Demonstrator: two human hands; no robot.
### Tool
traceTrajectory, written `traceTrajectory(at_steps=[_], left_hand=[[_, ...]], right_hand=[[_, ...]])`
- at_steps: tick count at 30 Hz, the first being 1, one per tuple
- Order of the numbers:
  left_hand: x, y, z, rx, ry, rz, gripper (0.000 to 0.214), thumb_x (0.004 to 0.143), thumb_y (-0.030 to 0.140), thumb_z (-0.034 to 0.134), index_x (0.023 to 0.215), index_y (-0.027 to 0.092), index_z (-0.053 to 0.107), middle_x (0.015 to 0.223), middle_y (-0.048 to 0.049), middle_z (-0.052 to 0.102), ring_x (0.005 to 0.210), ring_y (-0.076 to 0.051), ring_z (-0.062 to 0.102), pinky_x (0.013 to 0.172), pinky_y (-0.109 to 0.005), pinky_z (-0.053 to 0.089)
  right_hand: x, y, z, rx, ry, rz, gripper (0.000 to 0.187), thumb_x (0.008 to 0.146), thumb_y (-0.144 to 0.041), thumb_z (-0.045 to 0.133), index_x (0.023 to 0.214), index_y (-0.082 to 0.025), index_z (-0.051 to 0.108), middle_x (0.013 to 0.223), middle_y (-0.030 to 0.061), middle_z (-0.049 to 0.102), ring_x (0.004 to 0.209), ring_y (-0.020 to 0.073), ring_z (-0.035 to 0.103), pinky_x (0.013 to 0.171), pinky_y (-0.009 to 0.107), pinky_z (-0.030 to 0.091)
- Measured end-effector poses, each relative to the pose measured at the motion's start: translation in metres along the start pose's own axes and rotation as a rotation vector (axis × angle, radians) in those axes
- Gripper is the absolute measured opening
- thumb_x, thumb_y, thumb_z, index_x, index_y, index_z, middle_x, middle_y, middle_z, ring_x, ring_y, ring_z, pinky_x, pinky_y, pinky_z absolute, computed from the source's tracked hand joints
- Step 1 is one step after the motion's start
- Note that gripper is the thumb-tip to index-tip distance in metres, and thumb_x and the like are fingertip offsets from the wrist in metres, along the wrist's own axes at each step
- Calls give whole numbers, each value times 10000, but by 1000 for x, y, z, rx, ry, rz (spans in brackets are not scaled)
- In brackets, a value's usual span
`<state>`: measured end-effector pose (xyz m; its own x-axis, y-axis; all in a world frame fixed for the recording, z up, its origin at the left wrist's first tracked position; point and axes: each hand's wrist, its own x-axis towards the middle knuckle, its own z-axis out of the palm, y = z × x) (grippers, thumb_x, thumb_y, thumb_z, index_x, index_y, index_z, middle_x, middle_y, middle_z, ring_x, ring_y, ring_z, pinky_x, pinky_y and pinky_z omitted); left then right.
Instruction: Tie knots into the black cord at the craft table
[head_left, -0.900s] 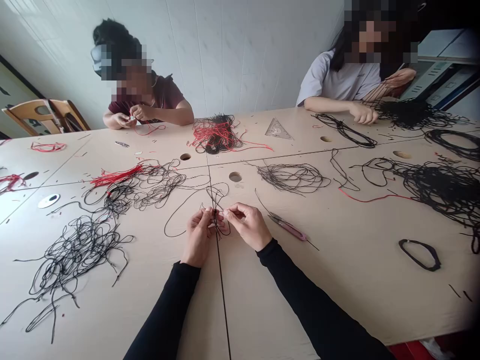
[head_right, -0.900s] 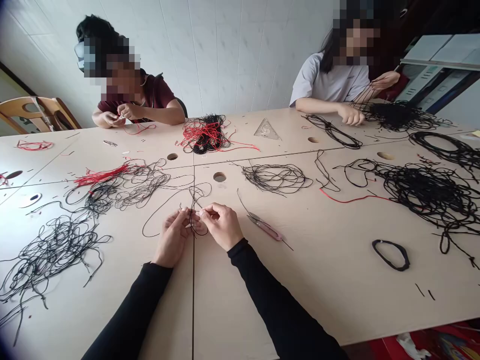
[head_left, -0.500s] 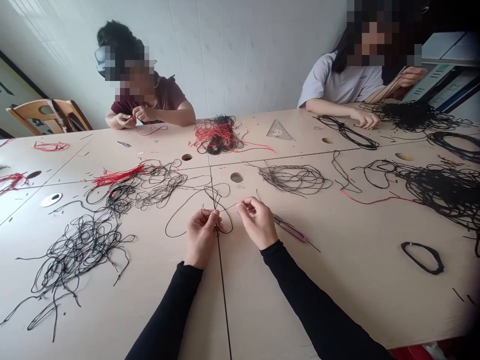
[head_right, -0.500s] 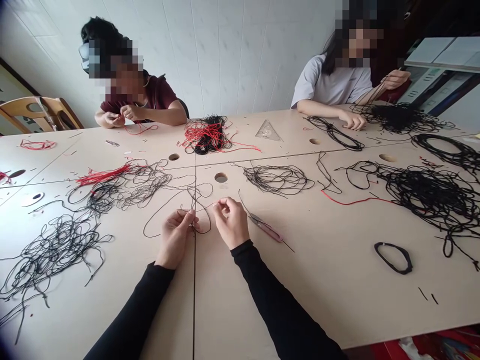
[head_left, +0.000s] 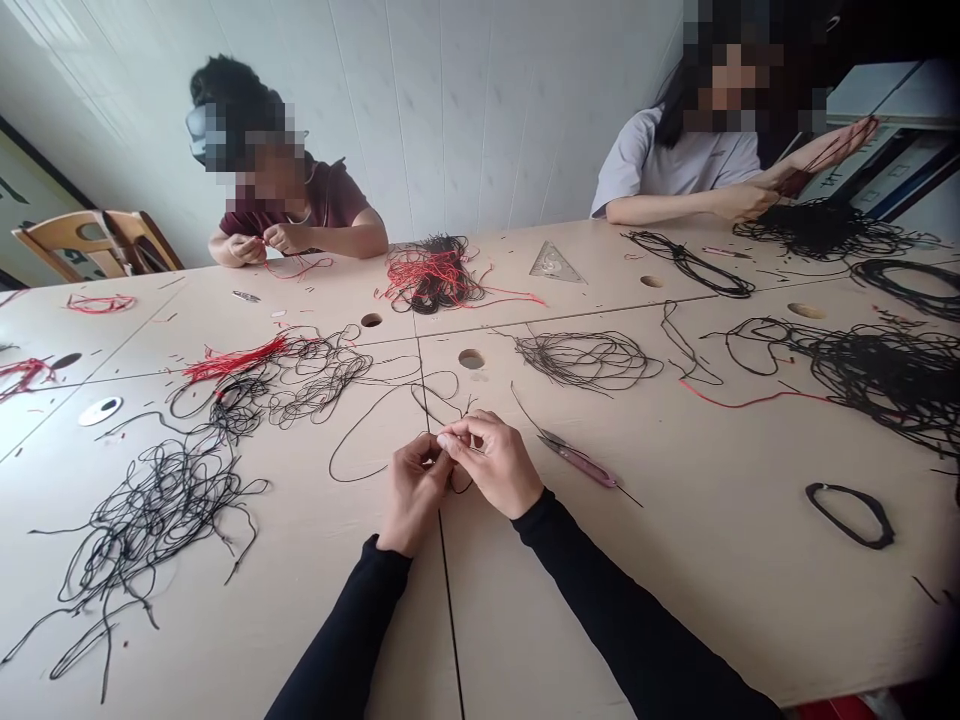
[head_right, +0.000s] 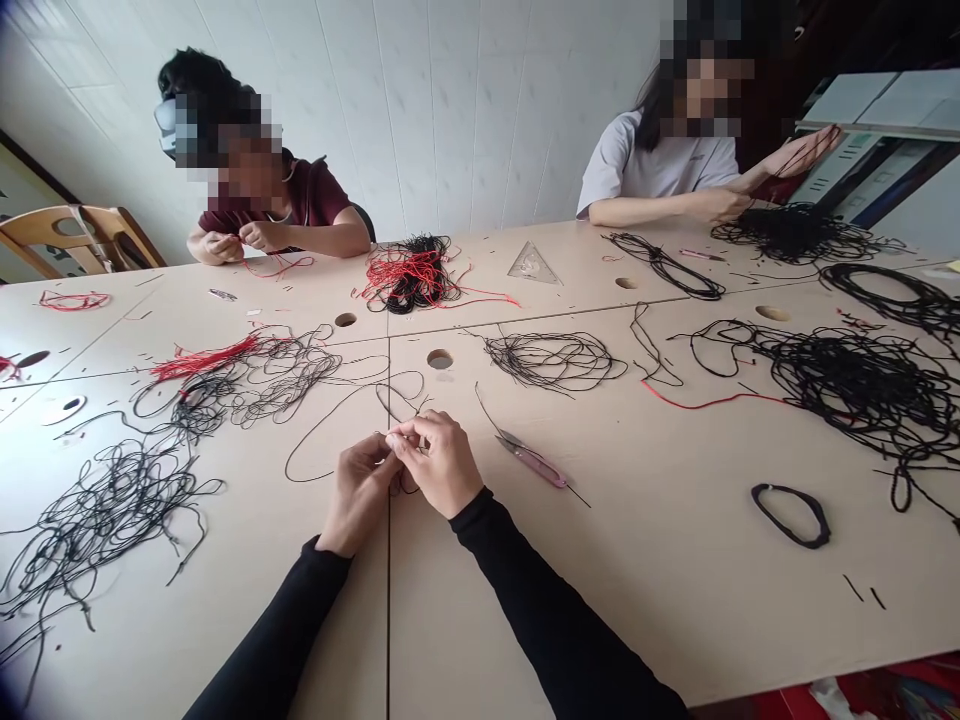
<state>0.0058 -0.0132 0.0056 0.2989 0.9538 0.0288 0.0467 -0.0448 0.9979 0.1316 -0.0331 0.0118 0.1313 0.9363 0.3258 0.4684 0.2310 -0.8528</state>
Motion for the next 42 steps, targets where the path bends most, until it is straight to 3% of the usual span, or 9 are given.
traceTrajectory(at_steps=[5,8,11,19,25,31,36,42], left_hand=[[1,1,-2,-78,14,-65,301,818,397,671,637,164,611,531,-3,583,497,-129,535,525,-252,416],[3,0,-3,-137,45,-97,290,804,388,690,646,157,613,600,-12,614,490,-116,539,523,-255,435],[4,-1,-4,-229,37,-127,297,793,402,705,665,152,611,663,-19,623,507,-112,547,524,-262,469],[6,-3,-6,-340,-6,-150,279,772,402,739,790,136,658,747,-32,653,578,-112,585,584,-265,517],[6,0,-6,-364,27,-169,290,740,400,767,756,132,658,717,-30,652,575,-117,598,591,-264,528],[6,0,-5,-415,70,-166,269,720,368,783,706,130,657,700,-20,635,563,-105,578,571,-257,529],[7,-3,-7,-442,107,-151,267,728,352,779,683,135,630,694,-14,611,561,-100,565,548,-246,509],[7,-3,-7,-456,111,-150,285,722,352,776,642,140,602,697,-19,607,557,-101,564,533,-244,482]], right_hand=[[2,0,-3,247,17,172,221,856,-385,573,813,-178,639,679,8,593,631,155,503,607,279,417],[6,8,-7,397,123,264,248,844,-420,568,789,-180,601,587,-31,480,558,132,429,541,258,368],[10,16,-9,488,215,319,263,824,-442,607,795,-180,608,615,-31,480,570,121,410,544,251,364],[7,16,5,578,93,318,331,764,-483,683,844,-165,635,778,34,639,742,165,587,707,284,486],[3,15,6,413,32,251,257,794,-428,632,825,-173,628,737,31,651,691,168,592,658,290,490],[1,10,10,500,7,306,176,784,-366,581,770,-191,568,672,8,632,642,159,577,616,281,486],[9,18,4,674,123,425,168,742,-346,556,706,-182,557,707,20,573,602,134,498,580,278,459],[26,30,-29,914,392,465,177,689,-365,567,738,-226,470,629,-28,453,520,122,417,524,279,454]])
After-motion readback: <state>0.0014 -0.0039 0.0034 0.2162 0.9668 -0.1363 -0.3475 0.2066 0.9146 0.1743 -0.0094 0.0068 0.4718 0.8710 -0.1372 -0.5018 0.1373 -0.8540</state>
